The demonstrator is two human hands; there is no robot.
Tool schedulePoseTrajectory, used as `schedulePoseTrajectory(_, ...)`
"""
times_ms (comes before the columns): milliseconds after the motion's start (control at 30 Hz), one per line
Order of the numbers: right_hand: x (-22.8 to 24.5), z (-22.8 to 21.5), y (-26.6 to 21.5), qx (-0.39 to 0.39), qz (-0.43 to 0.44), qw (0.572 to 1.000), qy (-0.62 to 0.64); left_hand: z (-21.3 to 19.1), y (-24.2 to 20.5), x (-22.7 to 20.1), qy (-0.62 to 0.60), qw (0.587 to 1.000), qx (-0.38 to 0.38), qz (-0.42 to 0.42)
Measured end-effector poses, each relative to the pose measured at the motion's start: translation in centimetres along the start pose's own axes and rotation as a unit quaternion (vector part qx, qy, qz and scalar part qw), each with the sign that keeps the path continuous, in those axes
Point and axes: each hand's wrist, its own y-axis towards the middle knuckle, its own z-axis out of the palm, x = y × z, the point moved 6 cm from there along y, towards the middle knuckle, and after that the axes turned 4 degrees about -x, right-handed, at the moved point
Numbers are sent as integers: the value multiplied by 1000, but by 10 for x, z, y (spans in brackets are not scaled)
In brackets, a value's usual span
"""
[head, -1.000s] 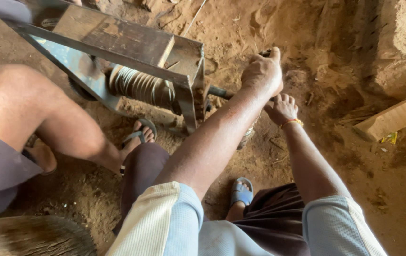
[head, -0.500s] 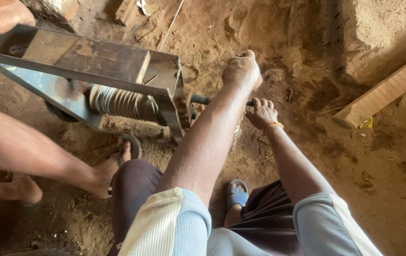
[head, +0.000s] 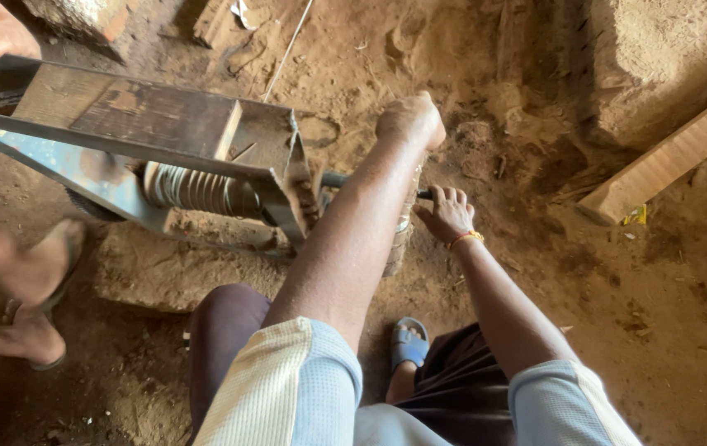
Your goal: The person rotates the handle of a manual spinning machine to wind fibers onto a spindle while using their other hand to guide and compress the material.
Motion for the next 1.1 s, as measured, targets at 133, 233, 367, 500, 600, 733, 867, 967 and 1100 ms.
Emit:
schedulePoseTrajectory(133, 2, -2, -2, -11, -3, 1000, 4, 0, 0, 0, 9, 1000, 9, 0)
schedulePoseTrajectory(233, 2, -2, -2, -14, -6, 1000, 2, -1, -1, 0, 18, 1000, 12, 1)
schedulePoseTrajectory(367, 2, 0, -2, -13, -5, 1000, 3, -4, 0, 0, 25, 1000, 19, 2)
schedulePoseTrajectory(500, 1, 2, -2, -14, -5, 1000, 3, -5, 2, -1, 32, 999, 25, 3)
schedulePoseTrajectory(600, 0, 3, -6, -19, -5, 1000, 8, -4, 6, -3, 36, 999, 32, 6)
schedulePoseTrajectory(733, 2, 4, -10, -33, -14, 999, 12, 1, 12, -2, 43, 998, 44, 8)
schedulePoseTrajectory(867, 1, 6, -11, -20, -5, 1000, 11, 7, 20, -1, 44, 997, 61, 10)
schedulePoseTrajectory(967, 1, 6, -10, -22, -8, 1000, 11, 10, 25, 2, 43, 997, 62, 8)
schedulePoseTrajectory(1100, 1, 6, -9, -28, -12, 999, 9, 7, 22, 0, 42, 997, 69, 13)
